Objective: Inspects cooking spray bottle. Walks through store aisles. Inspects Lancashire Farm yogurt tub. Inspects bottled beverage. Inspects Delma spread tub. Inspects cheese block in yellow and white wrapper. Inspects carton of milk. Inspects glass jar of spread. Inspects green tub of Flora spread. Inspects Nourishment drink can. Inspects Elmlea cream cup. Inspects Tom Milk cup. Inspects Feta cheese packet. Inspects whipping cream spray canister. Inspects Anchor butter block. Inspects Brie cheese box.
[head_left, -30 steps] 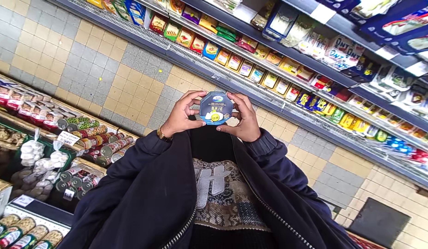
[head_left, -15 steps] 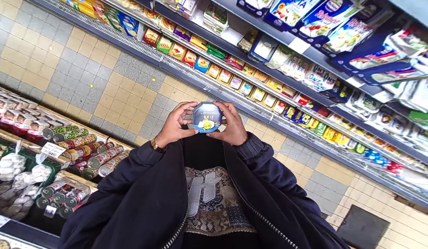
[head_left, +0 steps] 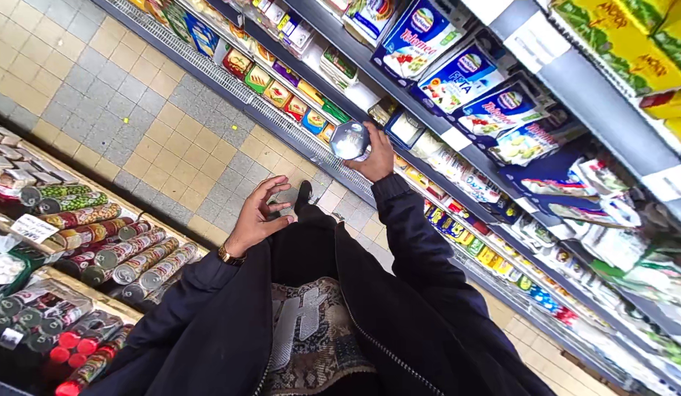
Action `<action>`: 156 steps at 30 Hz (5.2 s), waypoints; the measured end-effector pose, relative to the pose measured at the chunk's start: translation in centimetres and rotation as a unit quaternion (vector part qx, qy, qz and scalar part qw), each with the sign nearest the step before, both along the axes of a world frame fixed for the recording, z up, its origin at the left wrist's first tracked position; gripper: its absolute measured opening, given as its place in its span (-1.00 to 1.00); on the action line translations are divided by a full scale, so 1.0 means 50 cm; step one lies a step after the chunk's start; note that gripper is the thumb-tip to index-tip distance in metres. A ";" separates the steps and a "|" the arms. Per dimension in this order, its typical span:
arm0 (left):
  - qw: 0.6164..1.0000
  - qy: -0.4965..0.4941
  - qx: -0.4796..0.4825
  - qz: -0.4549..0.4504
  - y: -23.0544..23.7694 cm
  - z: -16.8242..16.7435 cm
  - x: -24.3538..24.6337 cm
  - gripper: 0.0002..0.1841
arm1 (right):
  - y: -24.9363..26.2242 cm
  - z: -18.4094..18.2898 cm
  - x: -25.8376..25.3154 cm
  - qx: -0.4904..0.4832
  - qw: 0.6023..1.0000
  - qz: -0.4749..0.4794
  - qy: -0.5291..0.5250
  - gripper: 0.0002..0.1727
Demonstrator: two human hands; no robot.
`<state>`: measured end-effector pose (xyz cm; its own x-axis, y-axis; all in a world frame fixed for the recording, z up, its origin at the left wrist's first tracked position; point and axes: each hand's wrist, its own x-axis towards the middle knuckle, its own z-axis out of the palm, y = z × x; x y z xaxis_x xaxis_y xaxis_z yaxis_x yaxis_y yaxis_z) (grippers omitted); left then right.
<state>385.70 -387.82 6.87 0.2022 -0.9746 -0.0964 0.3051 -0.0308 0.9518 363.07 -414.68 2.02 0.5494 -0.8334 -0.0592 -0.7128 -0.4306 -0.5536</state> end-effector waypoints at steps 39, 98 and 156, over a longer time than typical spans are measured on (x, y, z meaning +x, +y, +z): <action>0.995 -0.052 0.046 0.076 -0.034 0.029 0.004 -0.29 | -0.279 -0.153 0.065 0.008 0.987 -0.026 0.159 0.01; 0.984 -0.043 -0.018 -0.174 -0.061 0.015 0.057 -0.40 | 0.569 0.124 -0.031 0.031 0.882 -0.151 -0.446 -0.64; 0.726 -0.668 0.001 -0.160 -0.574 -0.131 -0.079 0.01 | 0.229 0.057 -0.274 0.122 0.925 -0.084 -0.351 -0.35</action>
<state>381.73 -416.53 0.34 -0.1212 -0.9923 -0.0244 -0.9146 0.1021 0.3912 349.36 -403.21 4.85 0.3879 -0.9193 0.0659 -0.1862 -0.1482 -0.9713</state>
